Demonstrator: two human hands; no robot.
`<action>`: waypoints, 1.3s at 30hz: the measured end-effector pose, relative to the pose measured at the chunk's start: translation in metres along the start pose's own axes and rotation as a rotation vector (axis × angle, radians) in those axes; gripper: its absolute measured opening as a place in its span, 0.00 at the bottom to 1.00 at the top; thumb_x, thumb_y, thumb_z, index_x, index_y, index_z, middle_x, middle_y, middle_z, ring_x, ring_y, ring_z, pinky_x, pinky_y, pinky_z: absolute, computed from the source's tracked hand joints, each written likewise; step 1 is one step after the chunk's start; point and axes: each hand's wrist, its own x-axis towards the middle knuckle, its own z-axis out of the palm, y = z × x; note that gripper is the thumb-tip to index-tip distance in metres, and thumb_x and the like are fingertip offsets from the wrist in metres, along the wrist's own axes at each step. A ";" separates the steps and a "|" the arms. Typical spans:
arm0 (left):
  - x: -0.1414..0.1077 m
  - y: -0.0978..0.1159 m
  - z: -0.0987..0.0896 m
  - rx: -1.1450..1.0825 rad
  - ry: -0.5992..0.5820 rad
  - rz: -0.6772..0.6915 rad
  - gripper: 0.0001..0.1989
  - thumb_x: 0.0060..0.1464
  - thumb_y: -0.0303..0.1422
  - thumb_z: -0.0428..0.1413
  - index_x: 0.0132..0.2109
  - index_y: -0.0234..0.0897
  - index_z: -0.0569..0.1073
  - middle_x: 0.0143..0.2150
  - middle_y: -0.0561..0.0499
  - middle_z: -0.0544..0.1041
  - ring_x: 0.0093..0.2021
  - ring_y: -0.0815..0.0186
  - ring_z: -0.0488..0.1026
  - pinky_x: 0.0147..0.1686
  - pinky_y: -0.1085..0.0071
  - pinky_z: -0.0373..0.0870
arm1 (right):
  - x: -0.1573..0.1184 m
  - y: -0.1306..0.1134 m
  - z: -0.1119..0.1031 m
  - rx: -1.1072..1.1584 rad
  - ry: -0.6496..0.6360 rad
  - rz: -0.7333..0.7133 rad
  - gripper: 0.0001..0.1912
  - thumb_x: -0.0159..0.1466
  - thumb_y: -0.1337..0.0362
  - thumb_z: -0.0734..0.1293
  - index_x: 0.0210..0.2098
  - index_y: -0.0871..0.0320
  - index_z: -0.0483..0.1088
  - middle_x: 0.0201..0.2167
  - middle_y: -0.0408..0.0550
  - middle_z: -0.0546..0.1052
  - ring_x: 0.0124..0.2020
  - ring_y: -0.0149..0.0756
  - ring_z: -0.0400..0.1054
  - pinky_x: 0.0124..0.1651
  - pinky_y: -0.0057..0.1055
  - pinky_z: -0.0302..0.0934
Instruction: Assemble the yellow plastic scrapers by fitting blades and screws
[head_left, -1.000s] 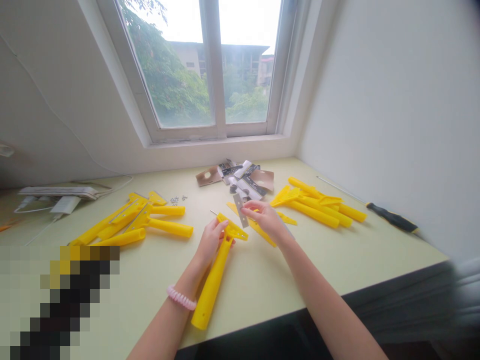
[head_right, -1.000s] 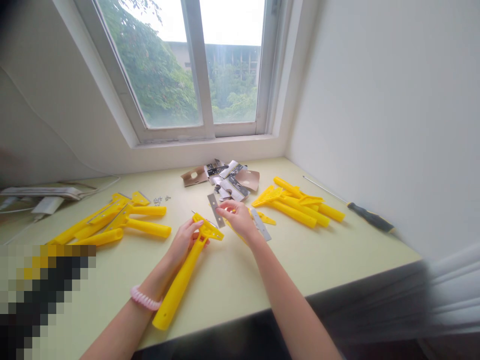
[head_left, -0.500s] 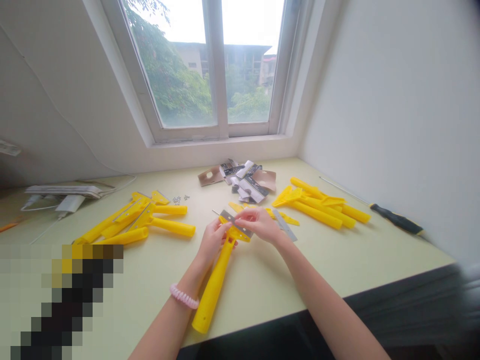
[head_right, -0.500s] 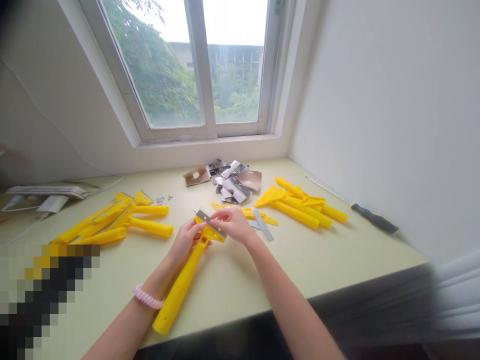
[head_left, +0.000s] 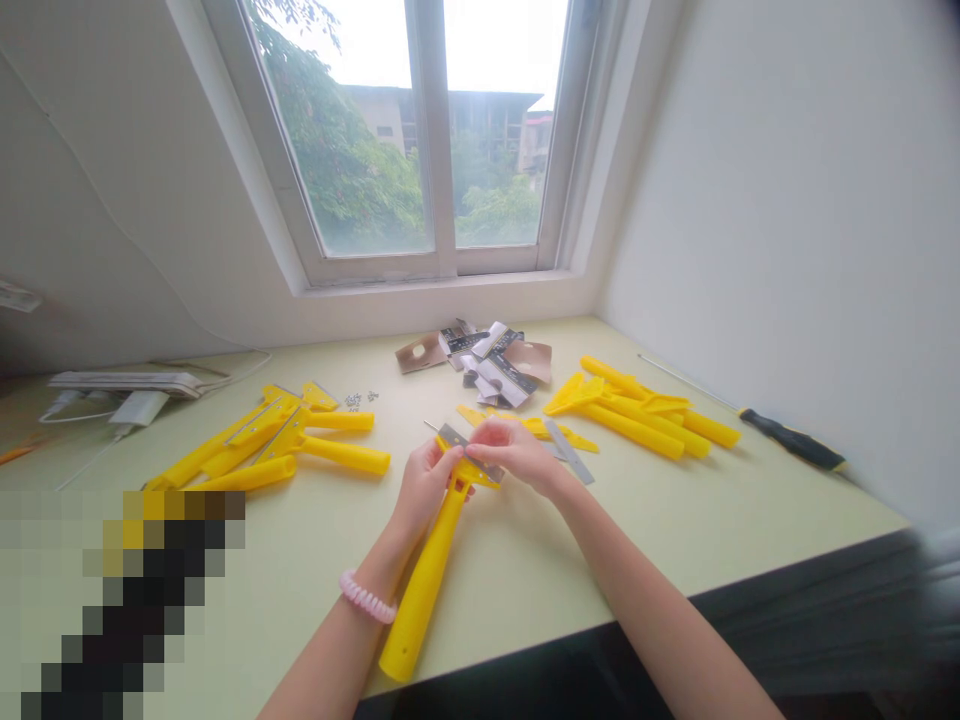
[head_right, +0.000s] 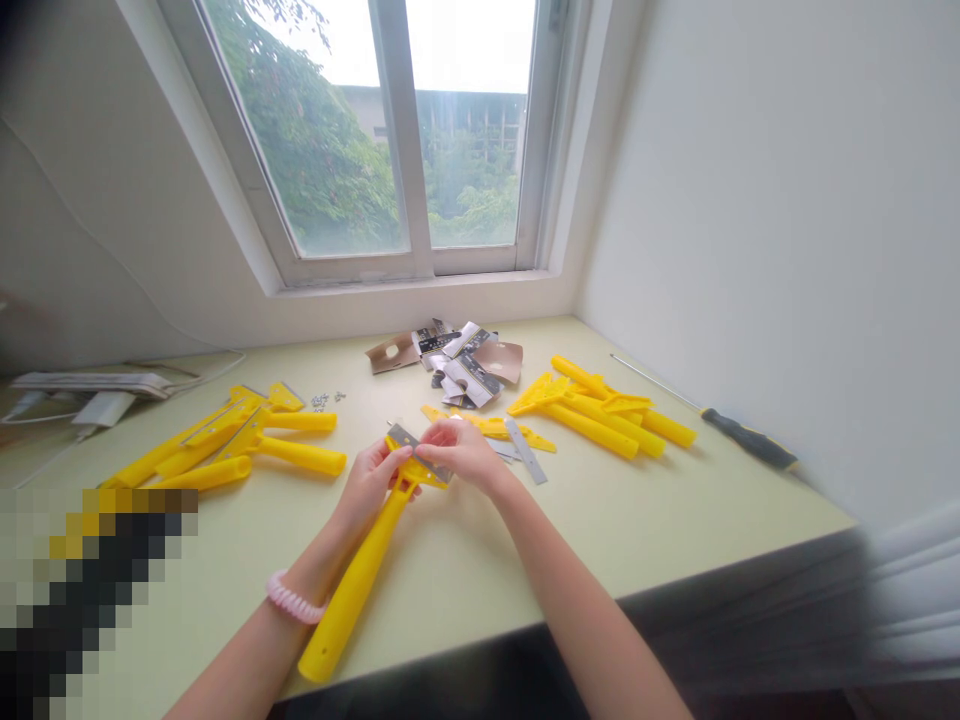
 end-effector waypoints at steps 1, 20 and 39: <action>0.000 0.000 0.000 -0.010 -0.001 -0.007 0.12 0.45 0.38 0.55 0.32 0.32 0.67 0.16 0.57 0.66 0.14 0.72 0.63 0.17 0.72 0.66 | 0.000 0.000 -0.001 0.026 -0.013 0.007 0.11 0.50 0.58 0.67 0.25 0.60 0.69 0.22 0.42 0.69 0.24 0.28 0.61 0.26 0.25 0.54; 0.004 0.000 -0.002 0.023 0.095 0.068 0.10 0.47 0.37 0.52 0.31 0.34 0.63 0.18 0.57 0.68 0.15 0.71 0.66 0.16 0.75 0.63 | -0.004 -0.001 -0.001 0.201 -0.145 0.215 0.12 0.49 0.57 0.67 0.22 0.60 0.65 0.22 0.40 0.64 0.25 0.26 0.59 0.29 0.24 0.56; 0.006 0.002 -0.007 0.021 0.190 0.041 0.11 0.46 0.37 0.53 0.32 0.33 0.63 0.17 0.56 0.68 0.14 0.70 0.66 0.14 0.75 0.62 | 0.000 0.007 0.006 0.190 -0.030 0.183 0.13 0.53 0.56 0.64 0.25 0.61 0.70 0.23 0.45 0.70 0.25 0.28 0.63 0.26 0.24 0.54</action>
